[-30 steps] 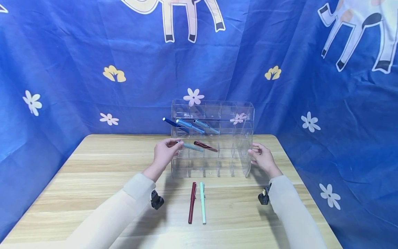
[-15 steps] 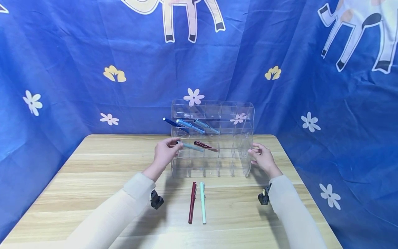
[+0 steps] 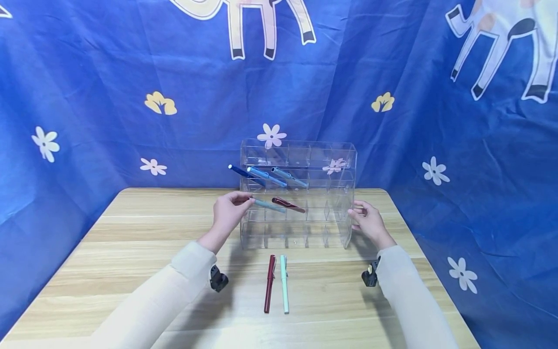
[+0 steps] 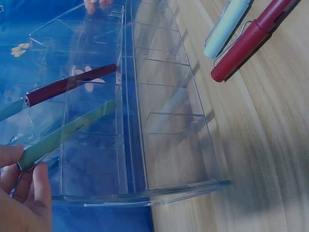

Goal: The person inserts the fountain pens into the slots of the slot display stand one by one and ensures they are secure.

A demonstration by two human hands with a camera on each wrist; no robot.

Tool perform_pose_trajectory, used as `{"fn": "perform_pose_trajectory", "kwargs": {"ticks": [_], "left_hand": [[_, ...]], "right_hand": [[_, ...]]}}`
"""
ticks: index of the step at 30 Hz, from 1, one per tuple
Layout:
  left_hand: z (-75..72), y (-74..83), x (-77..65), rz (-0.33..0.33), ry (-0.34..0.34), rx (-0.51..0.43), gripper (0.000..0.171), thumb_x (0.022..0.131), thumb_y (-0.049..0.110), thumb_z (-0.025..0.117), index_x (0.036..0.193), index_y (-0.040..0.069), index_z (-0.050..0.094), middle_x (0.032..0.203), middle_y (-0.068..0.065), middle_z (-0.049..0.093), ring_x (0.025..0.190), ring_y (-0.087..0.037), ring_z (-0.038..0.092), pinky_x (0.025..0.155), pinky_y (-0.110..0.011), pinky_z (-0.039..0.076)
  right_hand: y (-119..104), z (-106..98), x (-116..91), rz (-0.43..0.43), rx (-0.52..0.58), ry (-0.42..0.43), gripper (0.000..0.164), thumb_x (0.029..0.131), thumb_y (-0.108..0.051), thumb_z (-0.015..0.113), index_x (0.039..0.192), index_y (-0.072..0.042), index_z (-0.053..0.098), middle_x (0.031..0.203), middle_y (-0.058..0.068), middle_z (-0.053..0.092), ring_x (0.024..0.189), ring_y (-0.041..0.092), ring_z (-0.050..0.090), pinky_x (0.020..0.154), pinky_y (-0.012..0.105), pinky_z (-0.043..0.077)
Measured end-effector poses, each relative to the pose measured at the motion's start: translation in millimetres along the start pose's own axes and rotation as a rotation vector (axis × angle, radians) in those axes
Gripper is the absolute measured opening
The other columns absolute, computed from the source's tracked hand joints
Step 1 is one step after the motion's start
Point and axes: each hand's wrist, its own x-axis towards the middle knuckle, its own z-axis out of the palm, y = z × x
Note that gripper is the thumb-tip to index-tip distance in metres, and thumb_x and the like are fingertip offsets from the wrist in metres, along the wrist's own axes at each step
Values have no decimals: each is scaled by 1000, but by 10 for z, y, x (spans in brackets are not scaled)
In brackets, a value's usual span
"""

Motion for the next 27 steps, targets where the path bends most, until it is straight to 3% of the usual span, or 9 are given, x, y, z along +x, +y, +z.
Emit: {"fn": "perform_pose_trajectory", "kwargs": {"ticks": [7, 13, 16, 21, 27], "left_hand": [[-4, 19, -15, -54, 28, -36, 28, 76, 14, 81, 97, -1, 71, 91, -14, 71, 81, -25, 69, 72, -32, 56], [13, 24, -8, 2, 16, 3, 17, 79, 8, 78, 93, 1, 73, 91, -13, 71, 80, -24, 69, 72, -31, 56], [18, 20, -7, 22, 11, -6, 20, 79, 5, 77, 97, -1, 72, 92, -15, 71, 82, -26, 69, 74, -31, 56], [9, 20, -23, -43, 13, -54, 29, 76, 9, 80, 101, -2, 69, 94, -16, 70, 85, -27, 68, 75, -32, 56], [12, 9, -26, -74, 31, -11, 24, 76, 13, 81, 94, 0, 71, 87, -12, 71, 79, -23, 68, 71, -32, 56]], "right_hand": [[5, 0, 8, 3, -1, -1, 47, 98, -12, 54, 138, 8, 39, 126, 38, 46, 92, 3, 58, 84, 49, 52], [3, 2, 7, 9, 0, 1, 47, 99, -12, 53, 138, 8, 38, 127, 38, 46, 89, 0, 58, 85, 50, 51], [4, 2, 6, 10, 4, 3, 46, 99, -11, 53, 138, 9, 38, 127, 38, 45, 88, -2, 57, 85, 50, 51], [12, 5, 6, 6, 8, 3, 46, 98, -10, 53, 138, 9, 38, 127, 39, 45, 88, -2, 57, 85, 50, 51], [6, 7, 2, -2, 6, 2, 46, 98, -10, 53, 137, 9, 38, 126, 39, 45, 88, -2, 57, 84, 49, 52]]}}
